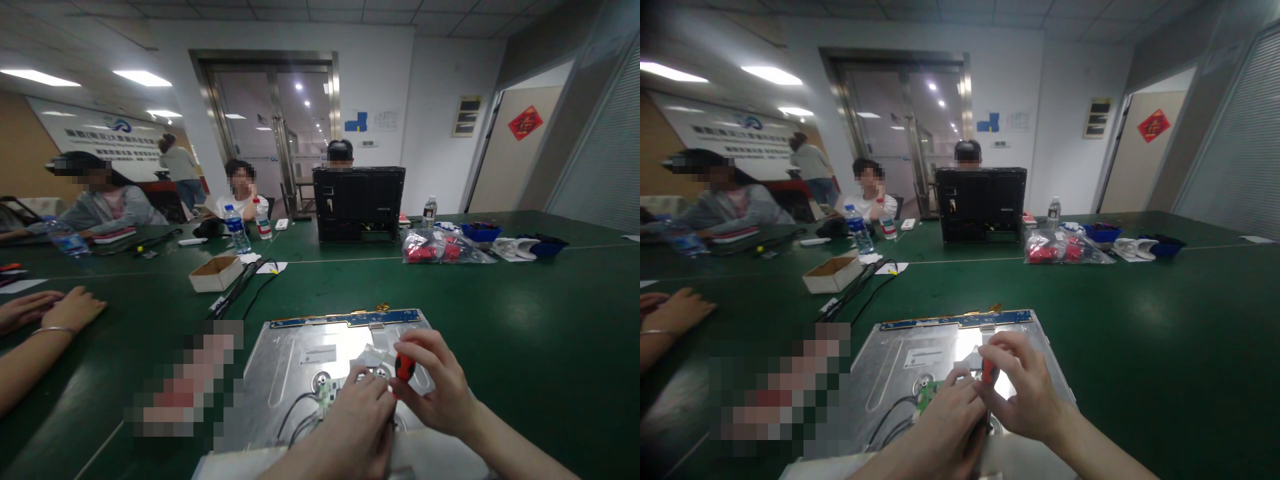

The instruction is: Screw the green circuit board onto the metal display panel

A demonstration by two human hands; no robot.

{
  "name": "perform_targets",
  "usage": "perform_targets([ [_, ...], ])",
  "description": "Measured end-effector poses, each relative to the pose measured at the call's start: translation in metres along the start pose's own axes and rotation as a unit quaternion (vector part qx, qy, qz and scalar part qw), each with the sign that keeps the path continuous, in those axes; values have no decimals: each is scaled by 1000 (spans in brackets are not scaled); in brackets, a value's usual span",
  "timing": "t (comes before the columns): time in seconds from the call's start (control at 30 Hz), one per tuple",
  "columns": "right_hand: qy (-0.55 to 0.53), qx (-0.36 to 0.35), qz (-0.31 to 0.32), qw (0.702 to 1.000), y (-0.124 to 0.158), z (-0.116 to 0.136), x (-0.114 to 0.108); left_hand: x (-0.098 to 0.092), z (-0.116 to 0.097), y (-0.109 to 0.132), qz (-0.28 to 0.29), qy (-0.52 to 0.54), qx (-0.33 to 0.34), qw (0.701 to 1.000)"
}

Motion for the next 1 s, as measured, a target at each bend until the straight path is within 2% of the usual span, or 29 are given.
perform_targets([
  [0.3, 23, -4, 4, 1000, -2, 4, 0, -4, -2, -1, 8, -14, -6, 1000],
  [0.6, -11, -8, 23, 1000, -5, 7, -2, -3, -2, -1, 1, -3, 0, 1000],
  [0.83, 21, -14, -8, 1000, -3, 2, -1, -2, -1, 1, -15, -1, -3, 1000],
  [1.0, 15, -10, 8, 1000, -4, 3, 1, -2, -1, 1, -6, -2, -3, 1000],
])
Point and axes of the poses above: each hand's wrist, its own y-axis away from the middle knuckle, its own x-axis out of the palm, z = x × y, the point moved 5 cm from there along -y, towards the middle knuckle, and after that the axes turned 4 degrees about x, right-handed, at the moved point
